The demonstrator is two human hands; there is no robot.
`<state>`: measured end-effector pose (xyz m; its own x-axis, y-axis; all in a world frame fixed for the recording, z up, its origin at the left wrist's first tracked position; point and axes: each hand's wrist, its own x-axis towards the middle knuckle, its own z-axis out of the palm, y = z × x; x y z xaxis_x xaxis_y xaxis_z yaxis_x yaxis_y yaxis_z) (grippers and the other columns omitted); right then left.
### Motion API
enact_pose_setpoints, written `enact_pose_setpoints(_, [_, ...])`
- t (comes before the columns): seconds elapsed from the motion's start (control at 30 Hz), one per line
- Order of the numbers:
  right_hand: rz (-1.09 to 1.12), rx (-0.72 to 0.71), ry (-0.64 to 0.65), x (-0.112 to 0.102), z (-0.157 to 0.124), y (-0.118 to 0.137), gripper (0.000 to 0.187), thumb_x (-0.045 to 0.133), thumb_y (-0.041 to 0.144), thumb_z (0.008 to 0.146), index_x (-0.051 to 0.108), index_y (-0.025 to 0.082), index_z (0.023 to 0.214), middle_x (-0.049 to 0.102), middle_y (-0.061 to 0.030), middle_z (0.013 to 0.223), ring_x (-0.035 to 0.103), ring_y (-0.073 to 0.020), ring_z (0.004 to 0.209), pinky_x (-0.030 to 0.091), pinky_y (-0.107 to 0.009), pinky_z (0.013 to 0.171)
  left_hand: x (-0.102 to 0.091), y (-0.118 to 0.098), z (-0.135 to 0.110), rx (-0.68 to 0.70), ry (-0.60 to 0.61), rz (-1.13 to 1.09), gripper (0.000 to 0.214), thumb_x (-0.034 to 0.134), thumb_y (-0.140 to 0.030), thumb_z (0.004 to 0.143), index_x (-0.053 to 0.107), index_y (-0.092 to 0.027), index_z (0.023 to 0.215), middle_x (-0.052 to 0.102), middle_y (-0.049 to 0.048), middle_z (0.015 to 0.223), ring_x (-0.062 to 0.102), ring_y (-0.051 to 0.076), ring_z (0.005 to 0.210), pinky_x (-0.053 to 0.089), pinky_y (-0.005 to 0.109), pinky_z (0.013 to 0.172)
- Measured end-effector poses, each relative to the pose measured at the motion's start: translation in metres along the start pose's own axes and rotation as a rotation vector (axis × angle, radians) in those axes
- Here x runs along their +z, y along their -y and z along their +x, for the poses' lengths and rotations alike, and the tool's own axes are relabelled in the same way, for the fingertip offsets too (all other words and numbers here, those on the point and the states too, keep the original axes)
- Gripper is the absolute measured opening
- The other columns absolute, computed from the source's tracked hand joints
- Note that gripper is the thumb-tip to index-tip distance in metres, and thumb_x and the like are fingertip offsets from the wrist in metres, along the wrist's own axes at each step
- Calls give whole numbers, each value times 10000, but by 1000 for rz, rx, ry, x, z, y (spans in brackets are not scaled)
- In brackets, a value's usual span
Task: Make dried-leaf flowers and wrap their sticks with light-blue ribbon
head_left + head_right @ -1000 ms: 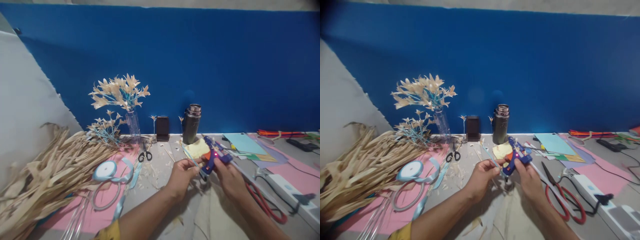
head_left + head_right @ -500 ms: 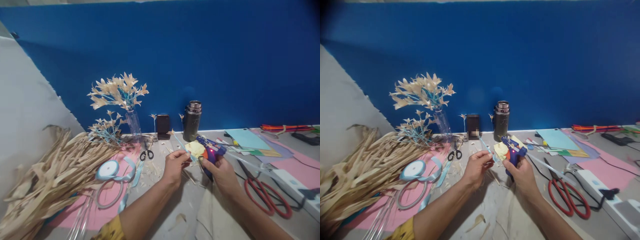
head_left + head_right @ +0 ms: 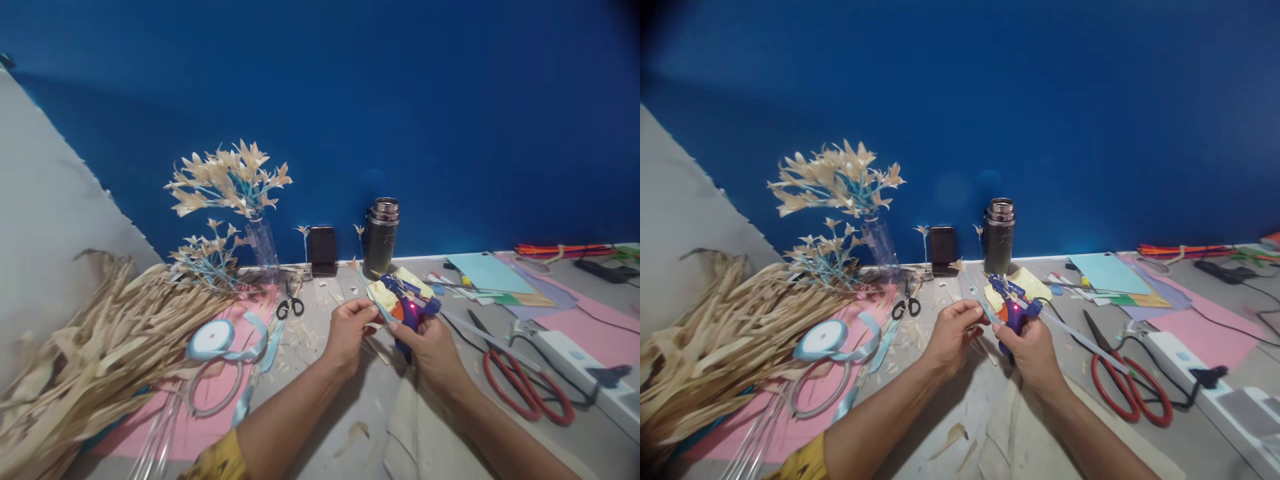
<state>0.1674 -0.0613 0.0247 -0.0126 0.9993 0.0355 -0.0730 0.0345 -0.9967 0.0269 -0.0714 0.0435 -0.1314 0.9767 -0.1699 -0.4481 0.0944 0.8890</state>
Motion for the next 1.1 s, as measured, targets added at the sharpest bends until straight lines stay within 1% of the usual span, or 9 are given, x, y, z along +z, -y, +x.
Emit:
enact_pose_setpoints(0.2, [-84,-35,-18,-1,-3,4,421,833,418,675,723,153,983,781,-84,945,709,-283,859,569,-449,849,-5,-14,3,104,12,120,236,783,-362,647,672,-160,694,671,39,669,608,152,664,421,256,628])
enact_pose_setpoints(0.37, [-196,-86,-40,-1,-3,4,395,813,394,686,724,152,985,769,-67,890,690,-273,825,548,-407,808,-5,-16,5,184,12,232,168,747,-287,657,637,-161,637,645,26,593,581,141,609,411,250,599])
enact_pose_setpoints(0.5, [-185,-43,-55,-3,-5,5,415,792,448,719,712,152,999,758,-70,881,666,-248,791,529,-360,742,-8,-16,10,229,-23,244,160,718,-285,675,611,-174,631,651,18,583,564,131,580,416,250,597])
enact_pose_setpoints(0.63, [-77,-36,-105,-15,-11,8,390,677,570,830,665,184,775,663,-26,718,588,-181,679,466,-270,615,-14,-22,17,275,-89,240,158,718,-286,680,611,-179,636,651,10,576,556,124,573,411,244,600])
enact_pose_setpoints(0.7, [-92,-68,-93,-23,-16,9,465,629,603,858,608,190,647,590,-12,639,518,-153,612,417,-249,552,-17,-25,20,270,-105,221,165,724,-292,674,611,-178,634,656,14,579,558,124,573,405,242,594])
enact_pose_setpoints(0.77, [-153,-91,-52,-31,-19,9,475,626,604,858,605,189,628,566,-8,621,483,-146,593,399,-244,528,-20,-28,23,253,-110,199,176,735,-300,660,612,-177,631,658,19,581,564,126,571,399,243,586])
enact_pose_setpoints(0.93, [-353,-151,43,-38,-19,7,412,650,591,810,673,195,698,618,-25,648,537,-191,637,459,-271,574,-23,-29,26,242,-114,195,188,752,-310,639,625,-173,613,658,27,579,576,131,571,397,246,589])
enact_pose_setpoints(1.03, [-440,-204,39,-35,-17,10,419,640,601,784,671,205,651,628,-33,628,565,-216,649,499,-300,639,-24,-29,25,241,-108,204,182,752,-304,638,630,-170,611,660,28,574,573,131,564,393,248,590])
enact_pose_setpoints(1.1, [-470,-199,17,-34,-17,12,434,617,612,785,653,215,614,615,-30,596,556,-215,616,495,-302,615,-23,-29,25,242,-103,205,174,746,-295,642,630,-170,608,662,29,573,564,128,558,385,248,588])
